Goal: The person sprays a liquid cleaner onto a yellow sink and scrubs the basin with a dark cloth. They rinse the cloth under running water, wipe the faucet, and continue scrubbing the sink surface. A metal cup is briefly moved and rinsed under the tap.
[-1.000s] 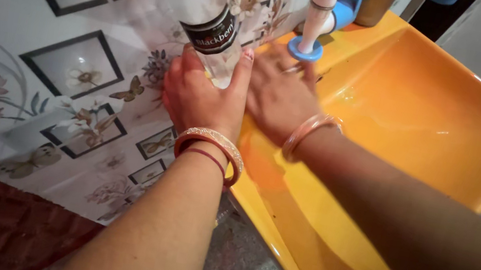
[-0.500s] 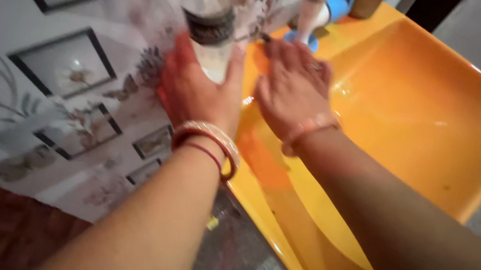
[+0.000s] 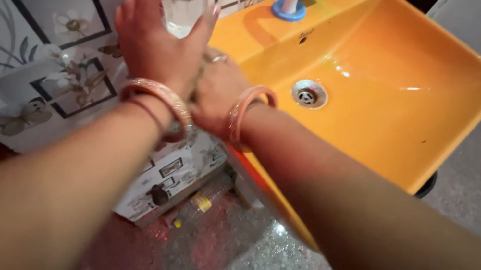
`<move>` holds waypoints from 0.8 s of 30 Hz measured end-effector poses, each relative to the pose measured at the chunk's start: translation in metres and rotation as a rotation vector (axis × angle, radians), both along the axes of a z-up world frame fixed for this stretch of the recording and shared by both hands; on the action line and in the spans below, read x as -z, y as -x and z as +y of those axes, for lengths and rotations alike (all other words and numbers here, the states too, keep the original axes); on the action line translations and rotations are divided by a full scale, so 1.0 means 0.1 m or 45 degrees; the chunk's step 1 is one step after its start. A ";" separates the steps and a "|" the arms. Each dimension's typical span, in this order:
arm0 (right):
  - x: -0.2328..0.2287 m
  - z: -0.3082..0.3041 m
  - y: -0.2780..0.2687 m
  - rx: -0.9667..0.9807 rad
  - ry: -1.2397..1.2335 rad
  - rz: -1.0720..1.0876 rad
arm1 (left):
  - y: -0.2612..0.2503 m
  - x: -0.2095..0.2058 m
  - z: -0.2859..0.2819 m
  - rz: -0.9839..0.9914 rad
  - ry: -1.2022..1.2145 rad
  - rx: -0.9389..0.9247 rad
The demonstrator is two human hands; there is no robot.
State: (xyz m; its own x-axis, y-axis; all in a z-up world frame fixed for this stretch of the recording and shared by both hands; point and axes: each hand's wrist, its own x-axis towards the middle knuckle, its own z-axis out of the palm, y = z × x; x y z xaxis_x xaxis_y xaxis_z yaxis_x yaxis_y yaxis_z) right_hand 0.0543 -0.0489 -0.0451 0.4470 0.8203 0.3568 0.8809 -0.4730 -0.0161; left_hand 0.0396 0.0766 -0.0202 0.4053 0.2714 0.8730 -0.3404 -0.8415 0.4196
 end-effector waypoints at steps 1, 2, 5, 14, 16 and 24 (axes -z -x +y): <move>-0.01 0.01 0.06 0.033 0.033 0.011 | 0.01 -0.06 0.07 0.095 -0.064 0.112; -0.03 0.02 0.12 0.019 0.026 0.022 | 0.02 -0.13 0.15 0.188 -0.134 0.228; -0.05 -0.02 0.32 -0.011 0.046 0.028 | -0.01 -0.27 0.20 0.469 -0.181 0.412; -0.11 -0.44 0.90 -0.146 -0.203 0.215 | -0.30 -0.19 0.04 0.748 -0.071 0.131; -0.16 -0.57 1.08 -0.065 -0.166 0.317 | -0.32 -0.12 0.00 0.688 -0.044 0.105; -0.67 -1.15 1.81 0.295 -0.082 0.808 | 0.47 0.15 -0.35 0.489 0.210 -0.001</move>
State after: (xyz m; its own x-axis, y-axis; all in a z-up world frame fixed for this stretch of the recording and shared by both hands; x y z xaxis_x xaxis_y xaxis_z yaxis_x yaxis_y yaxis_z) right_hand -0.1271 -0.1643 0.0214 0.7478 0.6638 0.0119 0.5672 -0.6295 -0.5310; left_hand -0.0078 0.0418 -0.0353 0.6925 0.3956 0.6033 -0.1322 -0.7525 0.6452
